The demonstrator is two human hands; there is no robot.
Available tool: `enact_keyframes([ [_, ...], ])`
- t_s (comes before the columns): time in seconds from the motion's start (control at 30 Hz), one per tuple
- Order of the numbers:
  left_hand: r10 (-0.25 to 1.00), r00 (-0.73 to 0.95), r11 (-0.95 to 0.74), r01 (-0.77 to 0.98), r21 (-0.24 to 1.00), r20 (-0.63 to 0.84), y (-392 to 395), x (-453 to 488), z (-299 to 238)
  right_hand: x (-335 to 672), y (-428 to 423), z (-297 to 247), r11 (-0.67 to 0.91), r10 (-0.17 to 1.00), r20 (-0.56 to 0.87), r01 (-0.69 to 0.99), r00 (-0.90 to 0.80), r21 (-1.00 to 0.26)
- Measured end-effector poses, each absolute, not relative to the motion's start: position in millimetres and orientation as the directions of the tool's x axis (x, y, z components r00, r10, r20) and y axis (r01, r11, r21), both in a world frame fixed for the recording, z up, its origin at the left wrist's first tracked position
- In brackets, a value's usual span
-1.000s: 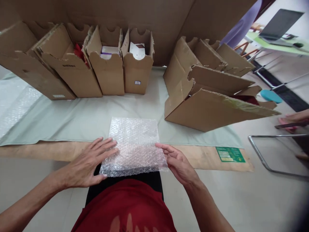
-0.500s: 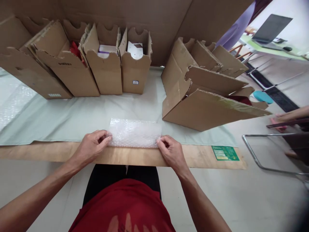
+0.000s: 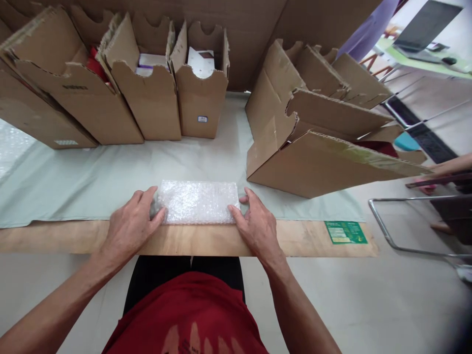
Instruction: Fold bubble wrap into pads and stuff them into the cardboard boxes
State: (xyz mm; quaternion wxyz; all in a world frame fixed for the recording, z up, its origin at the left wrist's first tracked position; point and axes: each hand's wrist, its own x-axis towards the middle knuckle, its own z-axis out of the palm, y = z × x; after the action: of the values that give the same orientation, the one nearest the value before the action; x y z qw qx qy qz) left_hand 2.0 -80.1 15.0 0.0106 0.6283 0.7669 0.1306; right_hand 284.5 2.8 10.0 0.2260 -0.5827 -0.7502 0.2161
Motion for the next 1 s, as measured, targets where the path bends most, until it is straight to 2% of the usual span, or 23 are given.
enact_keyframes([
  [0.13, 0.975, -0.221, 0.222, 0.944, 0.243, -0.028, -75, 4, 20, 271, 12, 19, 0.162, 0.971, -0.055, 0.807, -0.233, -0.568],
  [0.2, 0.974, -0.202, 0.222, 0.942, 0.251, -0.104, -73, 2, 25, 270, 10, 23, 0.133, 0.961, -0.105, 0.763, -0.254, -0.632],
  [0.27, 0.978, -0.172, 0.197, 0.949, 0.247, -0.121, -69, -1, 32, 274, 2, 24, 0.102, 0.956, -0.107, 0.649, -0.275, -0.754],
  [0.4, 0.998, -0.066, 0.067, 0.977, 0.201, -0.01, -43, -5, 47, 285, -33, 20, 0.006, 0.965, -0.098, 0.395, -0.241, -0.919],
  [0.5, 0.997, 0.067, -0.073, 0.984, 0.164, 0.04, -2, 1, 50, 280, -59, 14, -0.095, 0.972, -0.145, 0.256, -0.184, -0.962],
  [0.57, 0.989, 0.145, -0.146, 0.978, 0.148, 0.022, 25, 7, 46, 273, -69, 9, -0.128, 0.978, -0.155, 0.185, -0.138, -0.974],
  [0.67, 0.98, 0.194, -0.199, 0.969, 0.148, 0.049, 40, 14, 36, 266, -72, 4, -0.139, 0.983, -0.155, 0.151, -0.1, -0.979],
  [0.77, 0.93, 0.212, -0.278, 0.94, 0.198, 0.3, 9, 19, 29, 268, -67, 8, -0.181, 0.972, -0.196, 0.12, -0.131, -0.976],
  [0.83, 0.852, 0.293, -0.427, 0.868, 0.254, 0.433, -31, 27, 27, 271, -63, 13, -0.213, 0.961, -0.225, 0.088, -0.16, -0.973],
  [0.9, 0.806, 0.447, -0.571, 0.758, 0.315, 0.388, -69, 40, 24, 273, -61, 18, -0.235, 0.951, -0.244, 0.071, -0.19, -0.969],
  [1.0, 0.782, 0.488, -0.615, 0.705, 0.353, 0.388, -103, 64, 16, 273, -59, 20, -0.247, 0.936, -0.258, 0.079, -0.239, -0.966],
])
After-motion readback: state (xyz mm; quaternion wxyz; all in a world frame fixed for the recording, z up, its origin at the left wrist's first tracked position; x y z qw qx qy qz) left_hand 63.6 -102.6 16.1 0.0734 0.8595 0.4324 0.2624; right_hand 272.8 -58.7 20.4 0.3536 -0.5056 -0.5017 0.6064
